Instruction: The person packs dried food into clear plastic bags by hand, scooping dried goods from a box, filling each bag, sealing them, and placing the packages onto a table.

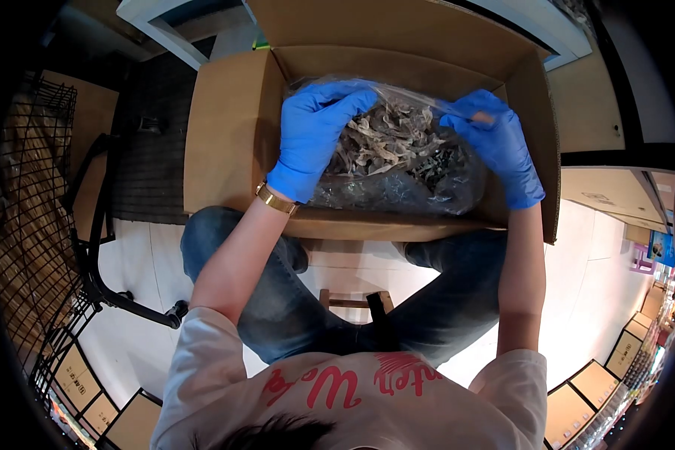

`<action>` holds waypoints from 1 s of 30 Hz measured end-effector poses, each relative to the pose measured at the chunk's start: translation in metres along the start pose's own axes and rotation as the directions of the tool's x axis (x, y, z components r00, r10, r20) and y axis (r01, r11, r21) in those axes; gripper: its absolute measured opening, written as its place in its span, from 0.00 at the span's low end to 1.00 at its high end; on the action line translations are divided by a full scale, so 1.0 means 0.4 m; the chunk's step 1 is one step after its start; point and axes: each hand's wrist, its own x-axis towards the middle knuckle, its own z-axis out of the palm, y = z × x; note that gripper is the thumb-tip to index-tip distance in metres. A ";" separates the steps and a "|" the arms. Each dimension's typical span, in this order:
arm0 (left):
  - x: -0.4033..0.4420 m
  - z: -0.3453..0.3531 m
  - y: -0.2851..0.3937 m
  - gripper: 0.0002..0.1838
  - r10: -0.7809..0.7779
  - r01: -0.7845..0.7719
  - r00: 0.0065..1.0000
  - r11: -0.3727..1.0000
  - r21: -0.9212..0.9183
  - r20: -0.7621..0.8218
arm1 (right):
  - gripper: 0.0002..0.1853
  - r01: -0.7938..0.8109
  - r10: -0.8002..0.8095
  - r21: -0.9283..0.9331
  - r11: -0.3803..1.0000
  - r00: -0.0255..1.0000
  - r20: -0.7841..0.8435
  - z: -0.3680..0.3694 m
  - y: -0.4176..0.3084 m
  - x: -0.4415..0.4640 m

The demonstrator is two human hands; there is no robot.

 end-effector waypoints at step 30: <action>0.057 -0.073 -0.060 0.07 -0.117 0.070 0.990 0.881 -0.467 -0.074 | 0.26 0.183 0.109 0.627 0.757 0.911 -0.398 -0.038 -0.086 0.007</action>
